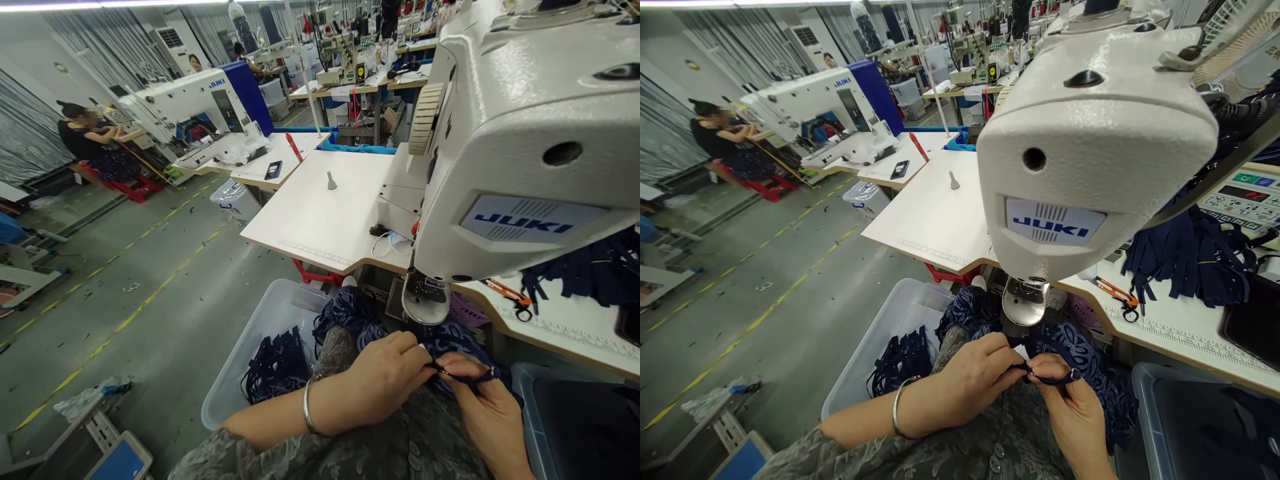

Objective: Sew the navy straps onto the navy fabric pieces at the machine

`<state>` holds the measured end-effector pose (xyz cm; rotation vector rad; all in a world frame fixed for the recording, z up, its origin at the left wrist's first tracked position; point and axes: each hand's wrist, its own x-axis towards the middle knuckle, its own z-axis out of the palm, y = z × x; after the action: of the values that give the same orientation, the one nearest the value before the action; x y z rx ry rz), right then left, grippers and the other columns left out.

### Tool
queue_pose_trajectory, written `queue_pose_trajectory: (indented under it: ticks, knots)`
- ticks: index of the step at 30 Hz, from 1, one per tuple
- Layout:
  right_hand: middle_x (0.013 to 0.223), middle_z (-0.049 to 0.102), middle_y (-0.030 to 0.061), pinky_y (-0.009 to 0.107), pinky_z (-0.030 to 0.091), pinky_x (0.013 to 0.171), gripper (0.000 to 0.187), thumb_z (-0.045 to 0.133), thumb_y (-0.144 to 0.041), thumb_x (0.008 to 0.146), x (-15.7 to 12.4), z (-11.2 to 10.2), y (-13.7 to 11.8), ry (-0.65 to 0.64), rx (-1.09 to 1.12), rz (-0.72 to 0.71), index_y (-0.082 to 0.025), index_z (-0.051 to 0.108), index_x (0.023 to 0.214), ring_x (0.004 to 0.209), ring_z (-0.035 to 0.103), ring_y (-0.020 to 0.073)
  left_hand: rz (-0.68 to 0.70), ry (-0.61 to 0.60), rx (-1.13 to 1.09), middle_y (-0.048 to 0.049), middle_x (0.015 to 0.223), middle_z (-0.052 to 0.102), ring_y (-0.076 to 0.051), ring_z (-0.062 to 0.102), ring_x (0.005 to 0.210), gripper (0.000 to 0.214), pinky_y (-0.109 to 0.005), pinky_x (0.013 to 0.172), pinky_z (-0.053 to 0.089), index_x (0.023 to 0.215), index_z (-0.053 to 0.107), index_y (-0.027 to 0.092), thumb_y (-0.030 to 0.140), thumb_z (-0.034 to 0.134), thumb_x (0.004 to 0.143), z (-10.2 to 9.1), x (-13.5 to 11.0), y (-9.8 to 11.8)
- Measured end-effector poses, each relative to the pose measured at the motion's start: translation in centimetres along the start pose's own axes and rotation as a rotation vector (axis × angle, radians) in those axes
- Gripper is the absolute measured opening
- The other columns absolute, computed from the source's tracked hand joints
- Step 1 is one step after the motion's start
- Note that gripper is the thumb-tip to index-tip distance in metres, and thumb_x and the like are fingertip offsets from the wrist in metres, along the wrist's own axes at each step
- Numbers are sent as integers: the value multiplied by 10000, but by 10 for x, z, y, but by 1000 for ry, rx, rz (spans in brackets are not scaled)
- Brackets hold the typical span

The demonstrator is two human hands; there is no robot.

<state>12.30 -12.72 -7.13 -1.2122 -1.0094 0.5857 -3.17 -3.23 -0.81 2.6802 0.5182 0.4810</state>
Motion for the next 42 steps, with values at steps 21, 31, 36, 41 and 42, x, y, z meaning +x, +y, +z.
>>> queue_pose_trajectory:
  ticks: [21,31,36,41,42]
  knots:
    - [767,675,-34,171,538,680,60,658,-229,836,26,12,-25,77,-177,-30,-233,611,800,701,662,106,-59,114,-70,-6,728,580,-118,568,676,226,-200,591,444,820,626,149,299,527,958,-4,14,-3]
    - [777,624,18,303,469,725,263,616,-453,851,66,16,-13,32,-359,211,-220,635,969,812,597,209,-36,218,229,-72,1075,626,-190,549,1029,217,-326,890,446,1093,587,167,325,480,991,-17,42,-31]
    - [712,497,-34,254,438,584,274,656,-424,829,76,19,-14,9,-183,269,-232,553,995,640,483,146,231,245,266,-46,1226,630,-154,523,1142,296,-291,957,370,1283,518,162,197,392,1017,3,24,-39]
    - [765,543,-32,244,468,635,274,667,-426,821,84,16,-12,-9,-9,367,-235,513,945,686,523,140,173,246,407,5,1339,572,-146,434,1279,334,-291,966,316,1332,497,250,207,439,1007,10,10,-39]
    - [771,549,-31,247,468,656,259,653,-429,829,86,14,-10,-1,-53,356,-232,521,935,702,535,142,176,240,428,18,1357,557,-145,430,1282,336,-293,962,312,1324,507,262,195,448,1001,10,10,-38]
